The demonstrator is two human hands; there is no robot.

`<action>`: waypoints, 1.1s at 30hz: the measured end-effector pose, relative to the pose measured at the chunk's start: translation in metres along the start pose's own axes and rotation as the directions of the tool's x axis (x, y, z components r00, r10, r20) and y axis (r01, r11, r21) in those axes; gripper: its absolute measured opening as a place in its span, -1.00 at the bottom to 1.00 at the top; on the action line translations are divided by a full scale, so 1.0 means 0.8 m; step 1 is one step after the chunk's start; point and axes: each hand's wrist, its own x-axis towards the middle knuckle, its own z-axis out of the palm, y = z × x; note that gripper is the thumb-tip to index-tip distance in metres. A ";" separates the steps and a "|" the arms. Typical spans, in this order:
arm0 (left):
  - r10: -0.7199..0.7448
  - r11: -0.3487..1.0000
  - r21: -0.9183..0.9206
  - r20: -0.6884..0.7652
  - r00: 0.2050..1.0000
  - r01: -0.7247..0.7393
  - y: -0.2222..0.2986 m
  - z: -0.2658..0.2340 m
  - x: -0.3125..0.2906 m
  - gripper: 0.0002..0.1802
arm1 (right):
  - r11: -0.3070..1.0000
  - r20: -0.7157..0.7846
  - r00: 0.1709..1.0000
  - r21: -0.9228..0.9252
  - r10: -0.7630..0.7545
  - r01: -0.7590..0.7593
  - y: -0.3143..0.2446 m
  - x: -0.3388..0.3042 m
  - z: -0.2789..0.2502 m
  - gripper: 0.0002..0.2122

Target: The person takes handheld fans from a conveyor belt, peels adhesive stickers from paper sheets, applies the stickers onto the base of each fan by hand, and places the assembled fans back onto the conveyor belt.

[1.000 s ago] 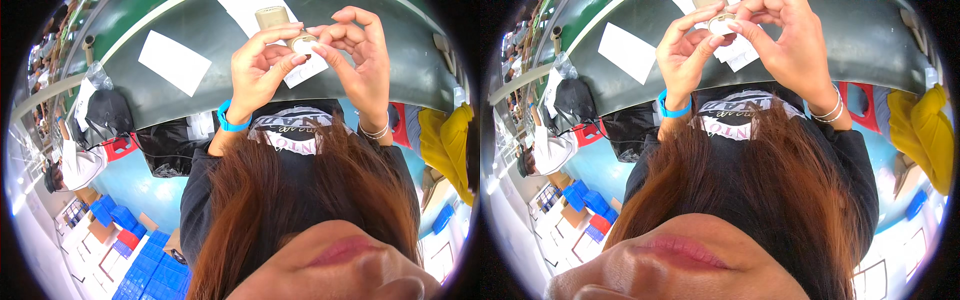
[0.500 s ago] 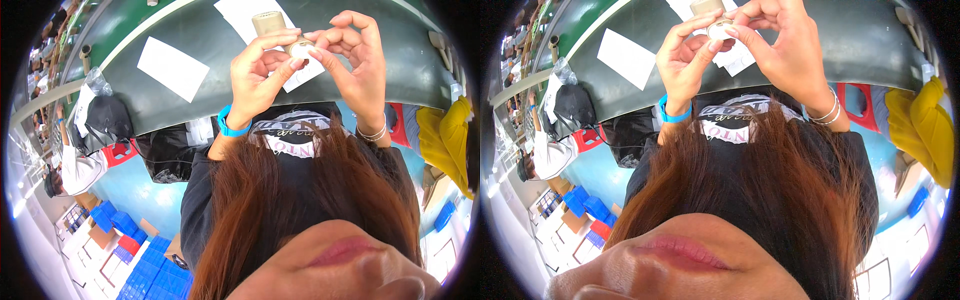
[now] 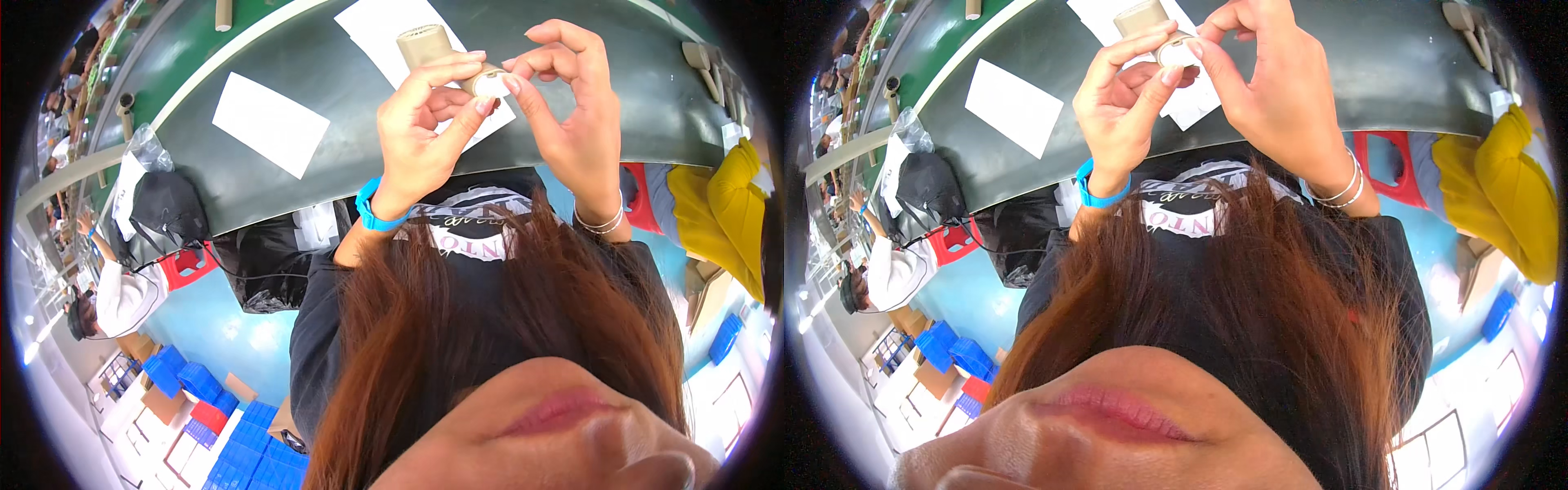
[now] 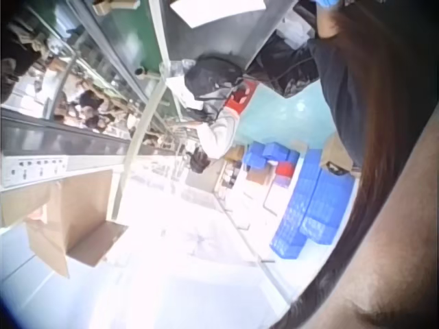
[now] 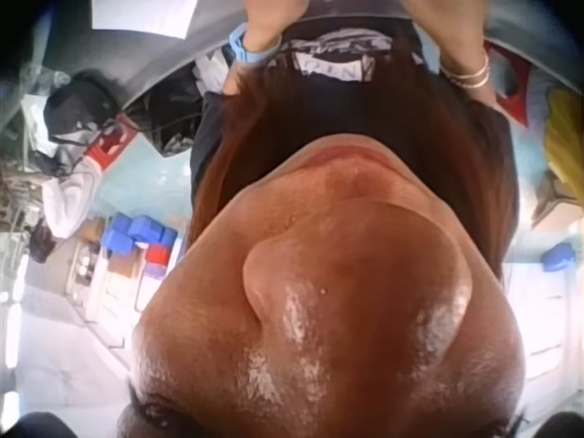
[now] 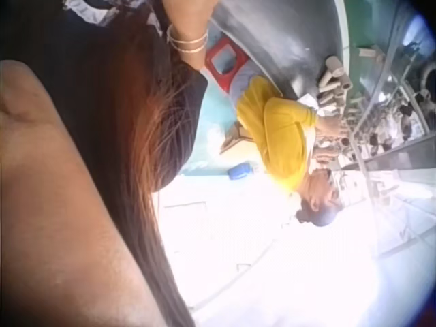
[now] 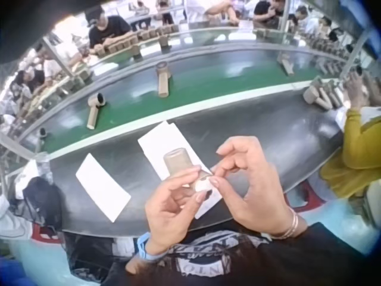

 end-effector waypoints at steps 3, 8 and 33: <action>-0.018 1.000 -0.007 0.001 1.000 0.018 -0.001 0.000 0.001 -0.68 | 0.994 -0.015 1.000 -0.107 -0.028 0.026 -0.002 0.001 0.000 -0.59; 0.008 0.999 0.033 -0.048 0.999 -0.006 -0.001 -0.011 0.000 -0.68 | 0.799 -0.022 0.963 -0.562 -0.270 0.211 -0.009 0.021 0.004 -0.57; 0.075 0.944 0.330 -0.204 0.976 -0.003 -0.036 -0.083 0.052 -0.80 | 0.749 0.131 0.980 -0.632 -0.151 0.200 0.260 0.289 0.060 -0.48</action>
